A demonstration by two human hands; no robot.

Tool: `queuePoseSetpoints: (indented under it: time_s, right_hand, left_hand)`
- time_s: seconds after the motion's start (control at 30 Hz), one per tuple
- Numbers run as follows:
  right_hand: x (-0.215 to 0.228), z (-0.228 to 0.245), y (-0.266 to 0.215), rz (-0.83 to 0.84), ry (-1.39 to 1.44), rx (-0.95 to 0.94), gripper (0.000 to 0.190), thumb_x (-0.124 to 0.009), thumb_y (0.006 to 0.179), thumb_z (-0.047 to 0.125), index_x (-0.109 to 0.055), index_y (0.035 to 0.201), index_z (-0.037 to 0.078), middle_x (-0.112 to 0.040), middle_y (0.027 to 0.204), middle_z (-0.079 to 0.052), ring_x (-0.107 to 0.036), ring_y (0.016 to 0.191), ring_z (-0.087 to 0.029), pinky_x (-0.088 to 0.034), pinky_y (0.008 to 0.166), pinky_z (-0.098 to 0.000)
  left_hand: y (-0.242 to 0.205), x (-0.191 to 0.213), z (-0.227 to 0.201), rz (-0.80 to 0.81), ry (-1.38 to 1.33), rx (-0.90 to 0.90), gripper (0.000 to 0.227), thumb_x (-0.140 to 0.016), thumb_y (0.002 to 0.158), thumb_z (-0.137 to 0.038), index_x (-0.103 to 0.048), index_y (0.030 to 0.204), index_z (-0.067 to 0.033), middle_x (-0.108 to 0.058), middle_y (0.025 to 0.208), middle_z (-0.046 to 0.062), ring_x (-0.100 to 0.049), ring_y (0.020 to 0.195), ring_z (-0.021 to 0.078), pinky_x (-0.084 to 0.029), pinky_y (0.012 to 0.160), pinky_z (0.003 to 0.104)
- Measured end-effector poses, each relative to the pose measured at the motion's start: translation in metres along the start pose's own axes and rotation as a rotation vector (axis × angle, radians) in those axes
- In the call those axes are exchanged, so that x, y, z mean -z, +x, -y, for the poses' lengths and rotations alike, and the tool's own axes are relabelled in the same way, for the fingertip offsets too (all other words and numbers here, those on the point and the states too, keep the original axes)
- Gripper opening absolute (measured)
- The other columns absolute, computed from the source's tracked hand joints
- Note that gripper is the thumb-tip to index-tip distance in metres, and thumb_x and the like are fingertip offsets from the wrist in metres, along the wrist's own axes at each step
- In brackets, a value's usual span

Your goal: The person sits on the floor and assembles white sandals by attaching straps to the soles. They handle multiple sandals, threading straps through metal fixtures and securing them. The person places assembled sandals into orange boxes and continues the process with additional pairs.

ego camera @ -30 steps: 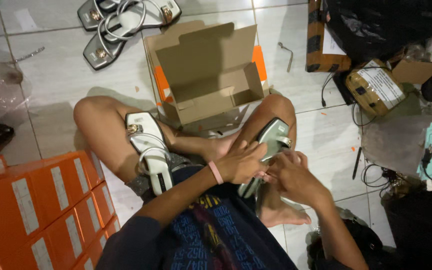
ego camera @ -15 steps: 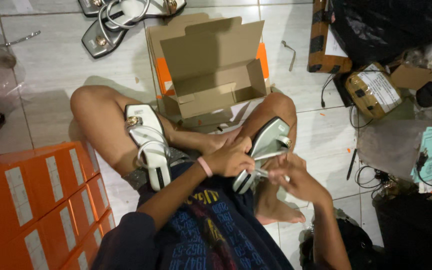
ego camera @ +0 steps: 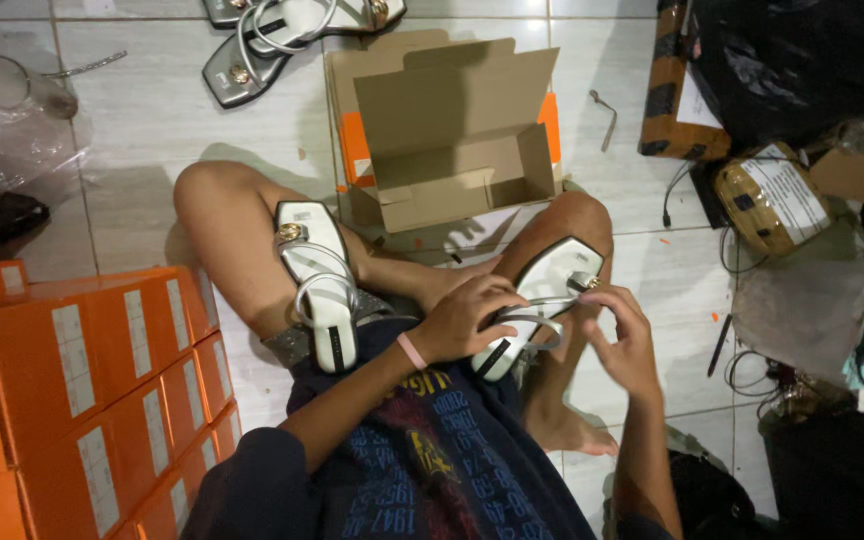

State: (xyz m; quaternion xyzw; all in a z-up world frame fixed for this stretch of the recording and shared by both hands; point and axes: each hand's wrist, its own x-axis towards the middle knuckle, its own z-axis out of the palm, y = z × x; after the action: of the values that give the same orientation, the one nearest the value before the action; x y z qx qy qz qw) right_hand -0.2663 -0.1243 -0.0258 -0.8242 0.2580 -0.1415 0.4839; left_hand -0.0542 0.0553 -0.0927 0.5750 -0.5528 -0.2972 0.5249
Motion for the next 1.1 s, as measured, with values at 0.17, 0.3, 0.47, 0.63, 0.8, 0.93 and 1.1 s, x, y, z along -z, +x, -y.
queuePoseSetpoints:
  time_s: [0.17,0.3,0.47,0.63,0.8,0.93,1.1]
  right_hand:
    - [-0.03,0.022,-0.029,-0.23,-0.211,0.028,0.035,-0.082,0.082,0.008,-0.069,0.113,-0.001,-0.069,0.114,-0.012,-0.066,0.108,-0.02,-0.052,0.094,-0.0314]
    - [-0.044,0.028,-0.035,-0.29,-0.128,-0.073,0.021,-0.077,0.09,0.001,-0.075,0.111,0.0,-0.076,0.102,-0.01,-0.071,0.092,-0.016,-0.055,0.082,-0.0279]
    - [-0.046,0.027,-0.037,-0.281,-0.078,-0.218,0.019,-0.077,0.09,0.004,-0.076,0.108,-0.001,-0.077,0.1,-0.01,-0.07,0.088,-0.012,-0.055,0.078,-0.0258]
    - [-0.039,0.02,-0.034,-0.202,-0.028,-0.248,0.014,-0.078,0.089,0.007,-0.077,0.101,-0.001,-0.077,0.097,-0.01,-0.069,0.087,-0.012,-0.054,0.078,-0.0258]
    - [-0.036,0.021,-0.027,-0.133,-0.154,-0.185,0.011,-0.077,0.091,0.007,-0.076,0.097,-0.001,-0.077,0.095,-0.007,-0.068,0.088,-0.012,-0.052,0.083,-0.0266]
    - [-0.033,0.03,-0.025,-0.148,-0.116,-0.28,0.013,-0.077,0.092,0.01,-0.076,0.101,0.0,-0.075,0.093,-0.007,-0.065,0.084,-0.011,-0.05,0.074,-0.0265]
    - [-0.036,0.021,-0.018,-0.15,-0.162,-0.37,0.016,-0.074,0.093,0.01,-0.075,0.104,-0.001,-0.074,0.092,-0.006,-0.068,0.084,-0.009,-0.05,0.064,-0.026]
  left_hand:
    - [0.021,-0.006,-0.009,0.078,0.033,-0.111,0.033,-0.069,0.096,-0.02,-0.07,0.129,-0.018,-0.074,0.116,0.004,-0.07,0.105,0.0254,-0.055,0.088,0.039]
    - [0.029,-0.007,-0.007,0.173,0.058,-0.113,0.032,-0.066,0.097,-0.018,-0.07,0.129,-0.0181,-0.074,0.112,0.006,-0.072,0.099,0.0252,-0.056,0.08,0.037]
    - [0.025,-0.004,-0.003,0.179,0.171,-0.121,0.027,-0.066,0.097,-0.02,-0.072,0.123,-0.0172,-0.074,0.109,0.005,-0.072,0.098,0.0261,-0.055,0.081,0.039]
    - [0.018,0.0,-0.002,0.106,0.12,-0.171,0.023,-0.068,0.096,-0.022,-0.072,0.116,-0.0127,-0.074,0.106,0.007,-0.071,0.097,0.0278,-0.055,0.084,0.041]
    - [-0.02,0.033,-0.008,-0.225,0.246,-0.117,0.022,-0.071,0.093,-0.018,-0.074,0.113,-0.0093,-0.074,0.104,0.01,-0.07,0.102,0.0302,-0.055,0.094,0.044]
    - [-0.08,0.065,-0.016,-0.484,0.404,0.135,0.019,-0.072,0.091,-0.007,-0.076,0.11,-0.0068,-0.073,0.101,0.011,-0.068,0.098,0.031,-0.053,0.091,0.041]
    - [-0.14,0.081,-0.026,-0.893,0.716,0.475,0.032,-0.078,0.09,-0.012,-0.067,0.119,-0.0025,-0.065,0.114,0.016,-0.064,0.107,0.0337,-0.052,0.095,0.042]
